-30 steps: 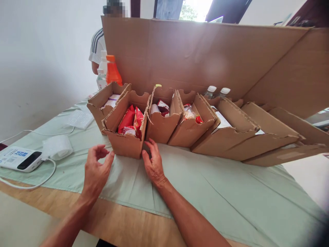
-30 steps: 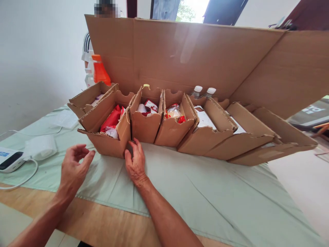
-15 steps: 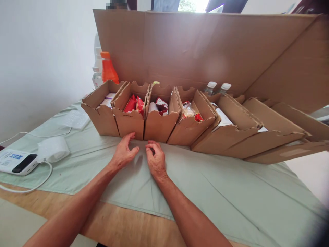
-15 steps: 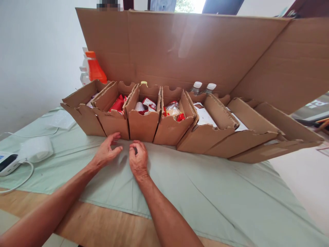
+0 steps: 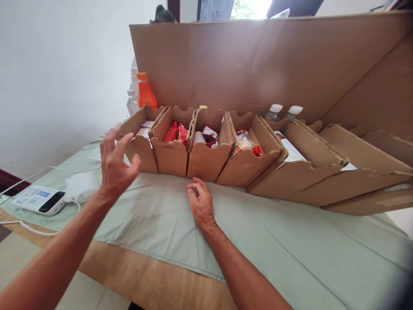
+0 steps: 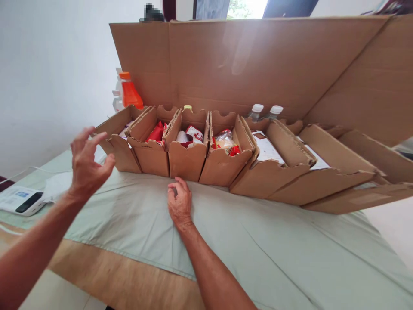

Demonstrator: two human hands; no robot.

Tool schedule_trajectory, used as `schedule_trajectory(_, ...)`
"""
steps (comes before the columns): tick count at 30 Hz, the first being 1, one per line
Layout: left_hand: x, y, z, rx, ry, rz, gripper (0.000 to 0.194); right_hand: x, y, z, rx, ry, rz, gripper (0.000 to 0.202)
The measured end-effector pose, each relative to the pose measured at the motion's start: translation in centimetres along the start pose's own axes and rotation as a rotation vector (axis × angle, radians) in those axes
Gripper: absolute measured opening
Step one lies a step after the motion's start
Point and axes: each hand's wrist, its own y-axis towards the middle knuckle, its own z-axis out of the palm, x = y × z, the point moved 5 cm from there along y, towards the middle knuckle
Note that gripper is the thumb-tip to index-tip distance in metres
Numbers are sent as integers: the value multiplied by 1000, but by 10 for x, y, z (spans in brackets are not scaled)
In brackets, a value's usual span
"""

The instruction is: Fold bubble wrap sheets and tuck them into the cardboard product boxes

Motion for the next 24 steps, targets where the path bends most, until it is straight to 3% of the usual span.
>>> schedule_trajectory(2,17,27,-1,123,93,66,45,-2,1,1,-7,6,2,15)
schedule_trajectory(4,31,43,5,277,146,84,24,-3,3,1,-17,18,-1,15)
schedule_trajectory(6,36,46,6,362,180,85,14,-3,4,1,-32,34,-5,16)
schedule_trajectory(9,26,33,-13,351,220,105,22,-3,5,0,-54,68,0,16)
schedule_trajectory(11,7,17,-35,313,250,170,22,-4,5,0,-64,97,11,15)
schedule_trajectory(14,-38,-7,-61,310,259,324,22,-7,9,-1,-68,142,53,12)
schedule_trajectory(17,-96,-19,-65,377,190,438,21,-10,15,-3,-57,180,124,10)
schedule_trajectory(21,-176,-13,-66,341,83,573,23,-7,20,-11,-22,239,234,35)
schedule_trajectory(23,-195,-5,-82,253,0,574,17,-2,15,-24,-7,269,284,32)
schedule_trajectory(24,-194,-1,-94,178,-42,540,11,1,10,-33,1,281,307,30)
